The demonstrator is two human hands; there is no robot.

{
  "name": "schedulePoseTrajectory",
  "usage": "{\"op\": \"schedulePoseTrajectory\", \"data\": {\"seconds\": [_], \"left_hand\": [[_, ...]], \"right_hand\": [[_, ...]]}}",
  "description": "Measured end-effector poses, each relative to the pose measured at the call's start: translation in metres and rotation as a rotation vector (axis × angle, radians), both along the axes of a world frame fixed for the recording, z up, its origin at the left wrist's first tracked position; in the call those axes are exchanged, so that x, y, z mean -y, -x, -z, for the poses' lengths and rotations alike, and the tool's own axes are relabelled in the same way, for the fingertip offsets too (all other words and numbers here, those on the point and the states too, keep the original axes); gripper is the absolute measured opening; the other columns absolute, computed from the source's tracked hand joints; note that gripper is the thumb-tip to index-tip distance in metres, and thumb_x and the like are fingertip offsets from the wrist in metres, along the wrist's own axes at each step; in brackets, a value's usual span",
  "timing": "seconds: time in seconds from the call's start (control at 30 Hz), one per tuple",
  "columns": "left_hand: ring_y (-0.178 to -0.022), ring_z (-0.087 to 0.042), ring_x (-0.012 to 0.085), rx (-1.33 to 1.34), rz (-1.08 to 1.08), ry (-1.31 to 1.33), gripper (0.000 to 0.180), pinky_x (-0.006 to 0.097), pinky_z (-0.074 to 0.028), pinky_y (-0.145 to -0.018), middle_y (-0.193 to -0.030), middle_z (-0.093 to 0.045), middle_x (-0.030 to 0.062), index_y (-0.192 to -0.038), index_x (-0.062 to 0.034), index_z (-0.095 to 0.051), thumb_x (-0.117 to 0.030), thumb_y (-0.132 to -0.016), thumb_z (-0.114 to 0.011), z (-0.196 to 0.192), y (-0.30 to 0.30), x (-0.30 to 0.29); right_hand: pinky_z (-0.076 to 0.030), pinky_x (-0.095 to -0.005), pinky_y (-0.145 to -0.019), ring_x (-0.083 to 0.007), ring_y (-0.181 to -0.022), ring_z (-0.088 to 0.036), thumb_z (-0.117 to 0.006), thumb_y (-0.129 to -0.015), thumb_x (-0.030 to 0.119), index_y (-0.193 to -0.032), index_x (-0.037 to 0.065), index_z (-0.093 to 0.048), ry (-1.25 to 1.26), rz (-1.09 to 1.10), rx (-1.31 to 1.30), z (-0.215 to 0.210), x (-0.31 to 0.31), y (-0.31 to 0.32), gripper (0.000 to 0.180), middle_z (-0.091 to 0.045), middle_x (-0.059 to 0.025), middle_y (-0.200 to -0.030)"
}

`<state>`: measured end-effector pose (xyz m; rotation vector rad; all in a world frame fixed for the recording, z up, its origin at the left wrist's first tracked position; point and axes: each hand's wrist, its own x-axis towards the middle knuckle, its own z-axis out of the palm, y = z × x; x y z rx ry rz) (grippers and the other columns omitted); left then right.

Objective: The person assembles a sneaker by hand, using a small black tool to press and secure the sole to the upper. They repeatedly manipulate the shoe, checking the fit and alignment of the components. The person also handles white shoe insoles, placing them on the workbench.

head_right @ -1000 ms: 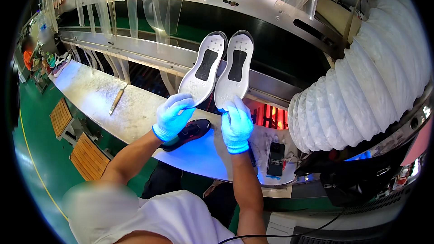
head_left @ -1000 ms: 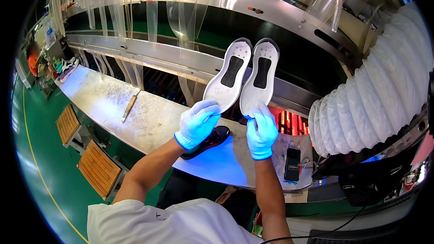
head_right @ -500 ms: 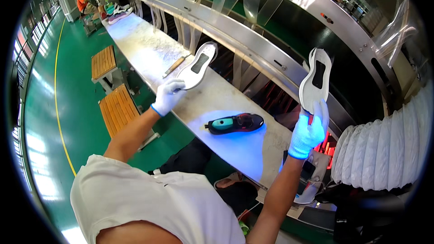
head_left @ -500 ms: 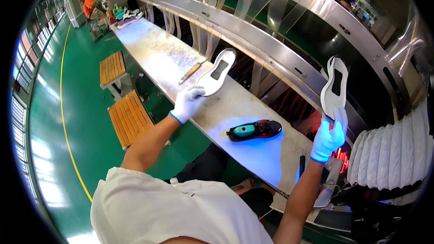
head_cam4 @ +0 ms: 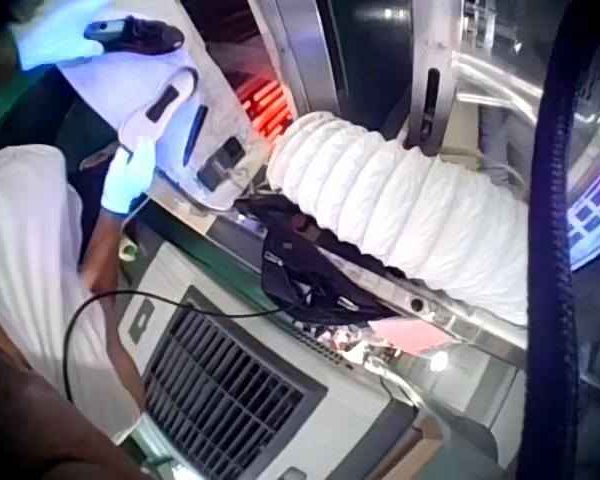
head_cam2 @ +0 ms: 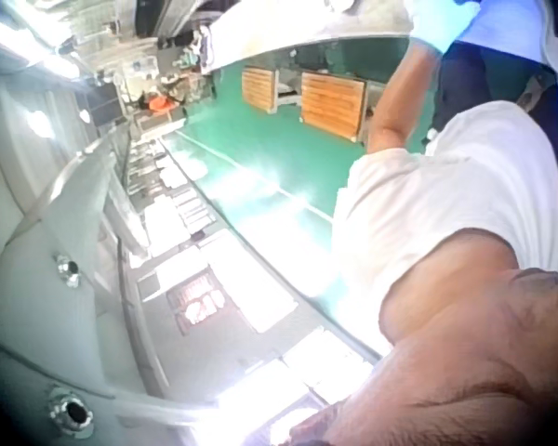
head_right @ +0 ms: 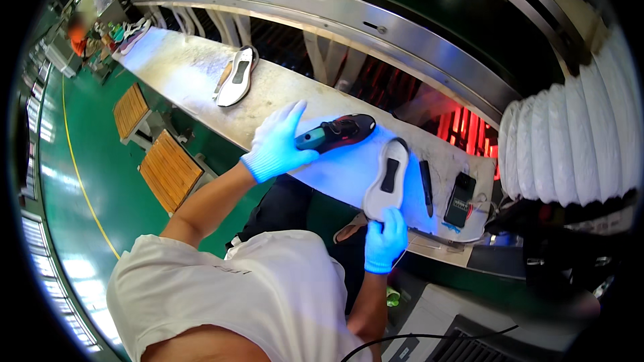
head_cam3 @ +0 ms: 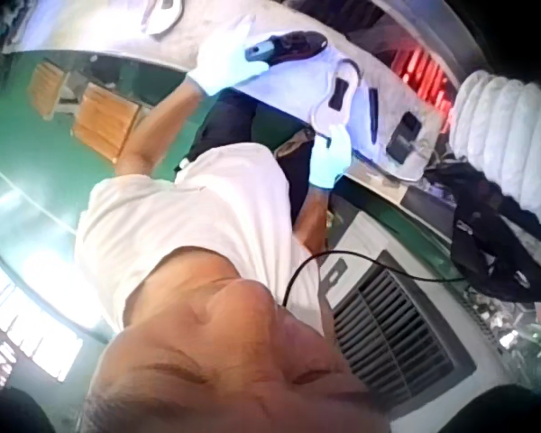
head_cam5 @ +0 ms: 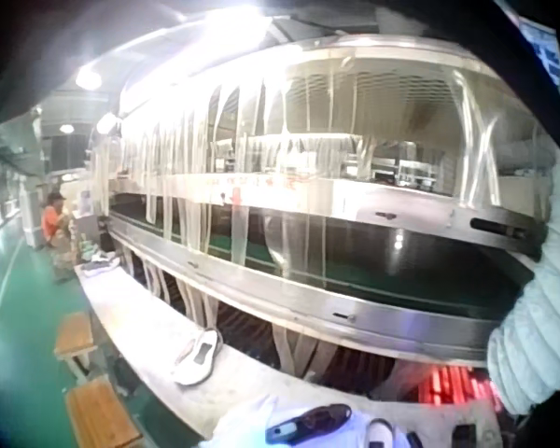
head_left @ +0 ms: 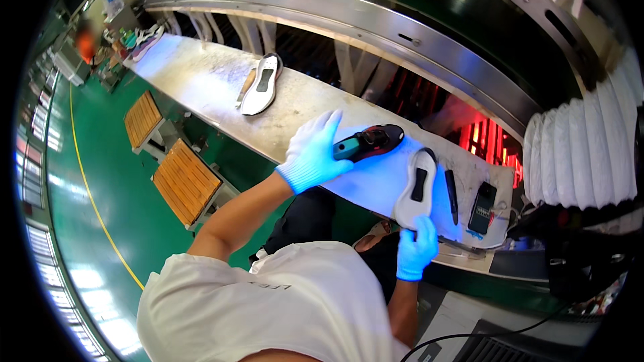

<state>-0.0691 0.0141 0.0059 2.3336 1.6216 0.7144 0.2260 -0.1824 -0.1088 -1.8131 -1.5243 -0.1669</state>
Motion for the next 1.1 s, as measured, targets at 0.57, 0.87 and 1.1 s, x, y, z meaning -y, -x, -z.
{"op": "schedulePoseTrajectory", "data": {"seconds": [0.57, 0.87, 1.1], "left_hand": [[-0.147, -0.057, 0.0473, -0.501, 0.999, -0.216, 0.091, 0.063, -0.043, -0.124, -0.157, -0.061, 0.0249, -0.147, -0.0026, -0.066, -0.020, -0.061, -0.093, -0.060, -0.028, -0.026], [-0.136, -0.069, 0.0436, -0.057, 0.782, -0.400, 0.051, 0.068, -0.048, -0.119, -0.140, -0.074, 0.0188, -0.124, -0.0045, -0.079, -0.015, -0.075, -0.087, 0.088, -0.006, 0.029], [-0.103, -0.081, 0.0336, 0.416, 0.537, 0.020, 0.038, 0.041, -0.065, -0.090, -0.118, -0.079, 0.0153, -0.119, -0.0078, -0.079, -0.018, -0.084, -0.091, -0.047, -0.044, 0.007]], "right_hand": [[-0.055, -0.0500, -0.105, -0.0379, -0.125, -0.067, -0.089, -0.081, 0.017, -0.118, 0.007, -0.079, -0.034, -0.143, 0.068, 0.017, -0.005, 0.001, 0.040, -0.073, -0.0121, -0.139], [-0.055, -0.0555, -0.111, -0.0466, -0.133, -0.065, -0.081, -0.086, 0.009, -0.134, 0.006, -0.072, 0.004, -0.069, -0.001, 0.033, -0.002, 0.003, 0.049, -0.069, -0.0205, -0.146], [-0.059, -0.0479, -0.104, -0.0395, -0.125, -0.072, -0.080, -0.084, -0.004, -0.117, 0.005, -0.081, -0.258, -0.287, -0.073, -0.067, -0.018, -0.003, 0.034, -0.078, -0.0155, -0.127]]}}
